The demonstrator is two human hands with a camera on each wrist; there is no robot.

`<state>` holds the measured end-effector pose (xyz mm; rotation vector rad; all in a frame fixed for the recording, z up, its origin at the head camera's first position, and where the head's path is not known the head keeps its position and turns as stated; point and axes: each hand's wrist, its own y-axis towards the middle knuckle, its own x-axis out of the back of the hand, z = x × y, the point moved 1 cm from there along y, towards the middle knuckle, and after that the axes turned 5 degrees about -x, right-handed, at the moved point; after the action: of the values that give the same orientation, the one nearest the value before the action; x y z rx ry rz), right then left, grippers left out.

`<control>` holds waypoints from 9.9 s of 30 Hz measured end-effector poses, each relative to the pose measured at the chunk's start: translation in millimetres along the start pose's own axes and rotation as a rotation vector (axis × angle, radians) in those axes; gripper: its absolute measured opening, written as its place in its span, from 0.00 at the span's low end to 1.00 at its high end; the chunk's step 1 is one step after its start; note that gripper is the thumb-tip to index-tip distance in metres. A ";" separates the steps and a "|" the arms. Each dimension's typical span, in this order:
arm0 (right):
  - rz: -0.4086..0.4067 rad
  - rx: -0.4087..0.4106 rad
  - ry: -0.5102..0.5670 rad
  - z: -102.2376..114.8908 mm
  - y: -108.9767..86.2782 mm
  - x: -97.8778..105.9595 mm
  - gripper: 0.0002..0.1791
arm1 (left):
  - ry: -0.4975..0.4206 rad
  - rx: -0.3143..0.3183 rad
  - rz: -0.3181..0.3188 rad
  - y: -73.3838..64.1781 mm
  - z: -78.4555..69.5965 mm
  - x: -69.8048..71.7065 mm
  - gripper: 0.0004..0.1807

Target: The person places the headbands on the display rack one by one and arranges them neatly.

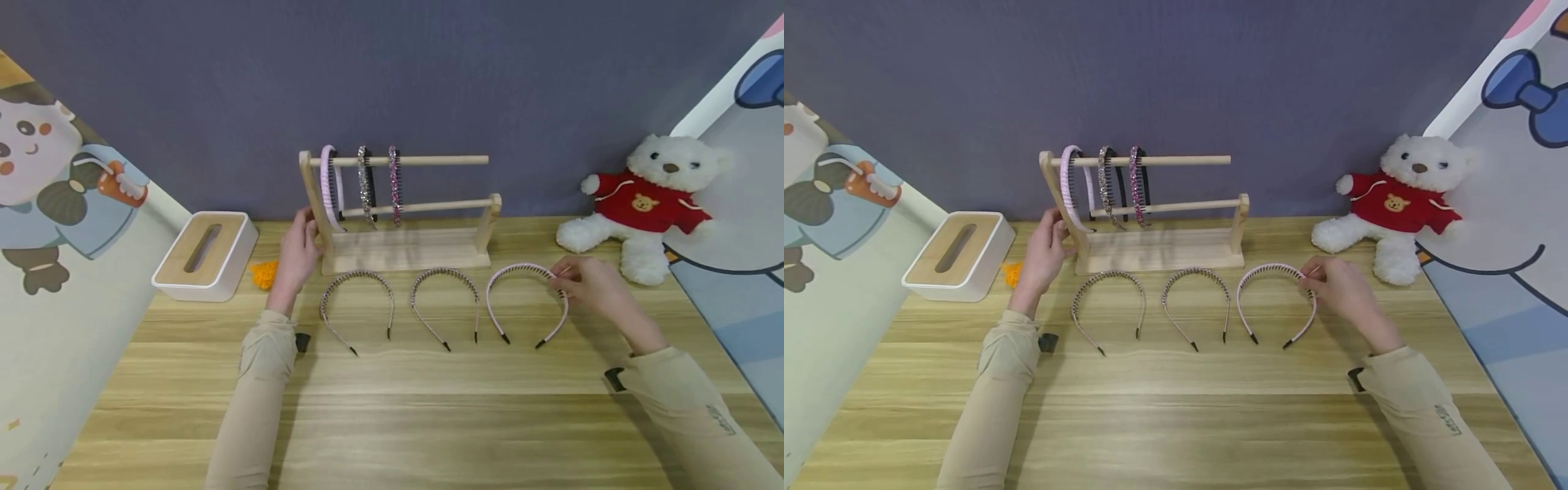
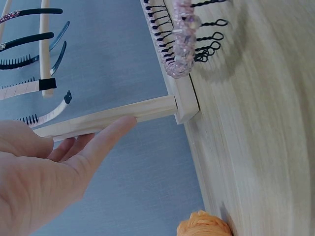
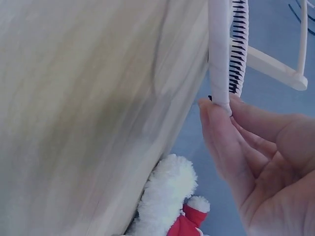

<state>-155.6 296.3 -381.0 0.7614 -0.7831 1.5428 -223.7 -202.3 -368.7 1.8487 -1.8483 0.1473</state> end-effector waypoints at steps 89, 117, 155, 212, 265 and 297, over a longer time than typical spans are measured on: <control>-0.459 0.200 0.219 156.2 7.2 67.9 0.17 | 0.029 -0.033 -0.006 -1.5 2.7 -0.3 0.23; -0.359 0.342 0.180 215.7 52.0 17.8 0.16 | 0.045 -0.017 -0.011 -0.7 3.0 -0.3 0.23; -0.347 0.318 0.167 198.7 40.4 -11.0 0.15 | 0.037 -0.010 -0.002 -1.6 2.3 -0.4 0.24; 0.109 0.066 0.135 95.8 36.7 -62.4 0.10 | 0.041 0.010 -0.004 -1.8 1.1 -0.1 0.24; -0.295 0.117 0.208 90.1 -5.0 32.3 0.16 | 0.021 0.006 -0.003 -1.7 1.0 -0.7 0.24; -0.569 0.176 0.300 133.3 -3.7 63.7 0.17 | 0.036 0.011 0.001 -1.6 0.4 1.2 0.24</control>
<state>-153.1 221.8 -253.4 0.7739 -0.1798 1.1727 -222.2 -203.6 -369.0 1.8402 -1.8277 0.1906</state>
